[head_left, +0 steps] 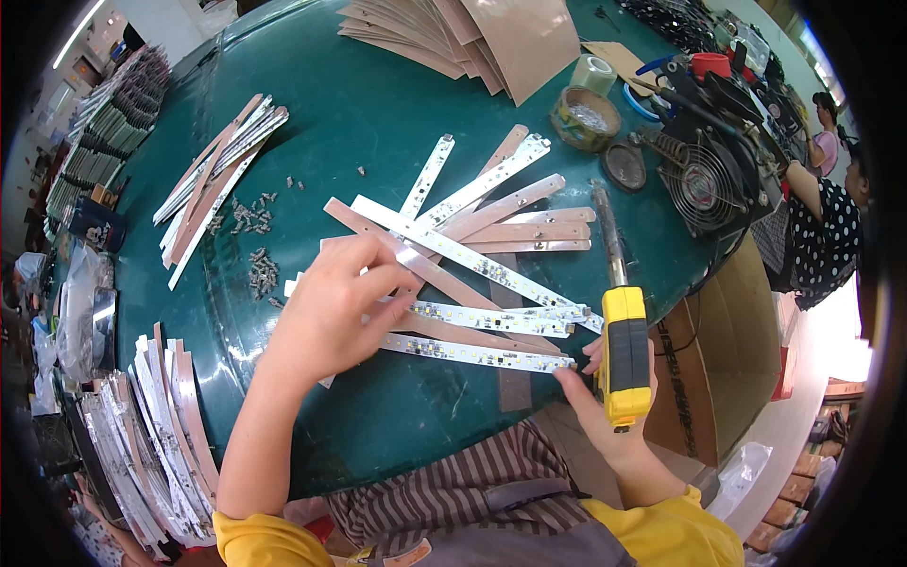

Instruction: The person solders electronic components onto LED light strips using a handheld soldering iron, gathers and sets aside the finished strips, and solders components onto another batch of strips.

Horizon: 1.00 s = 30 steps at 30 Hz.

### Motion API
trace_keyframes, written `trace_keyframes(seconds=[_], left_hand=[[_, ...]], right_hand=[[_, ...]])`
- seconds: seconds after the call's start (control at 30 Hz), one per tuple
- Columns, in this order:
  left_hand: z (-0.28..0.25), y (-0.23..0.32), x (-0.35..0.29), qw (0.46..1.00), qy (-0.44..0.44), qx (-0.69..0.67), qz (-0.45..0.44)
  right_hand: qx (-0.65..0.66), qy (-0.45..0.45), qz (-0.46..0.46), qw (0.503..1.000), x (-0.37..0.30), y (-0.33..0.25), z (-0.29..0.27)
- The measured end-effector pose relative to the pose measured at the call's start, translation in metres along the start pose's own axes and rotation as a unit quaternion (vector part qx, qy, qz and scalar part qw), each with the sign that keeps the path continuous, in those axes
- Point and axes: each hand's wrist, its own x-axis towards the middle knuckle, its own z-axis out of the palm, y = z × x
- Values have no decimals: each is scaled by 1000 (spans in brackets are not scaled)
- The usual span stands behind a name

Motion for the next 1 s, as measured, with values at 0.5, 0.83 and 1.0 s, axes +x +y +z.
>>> trace_keyframes(seconds=[0.5, 0.83, 1.0], left_hand=[[27, 22, -33, 979, 99, 143, 106], [48, 32, -69, 983, 74, 104, 135], [50, 20, -64, 990, 65, 42, 121]], right_hand=[[11, 37, 102, 994, -11, -4, -18], [107, 59, 203, 971, -12, 8, -23], [39, 42, 150, 987, -12, 10, -30]])
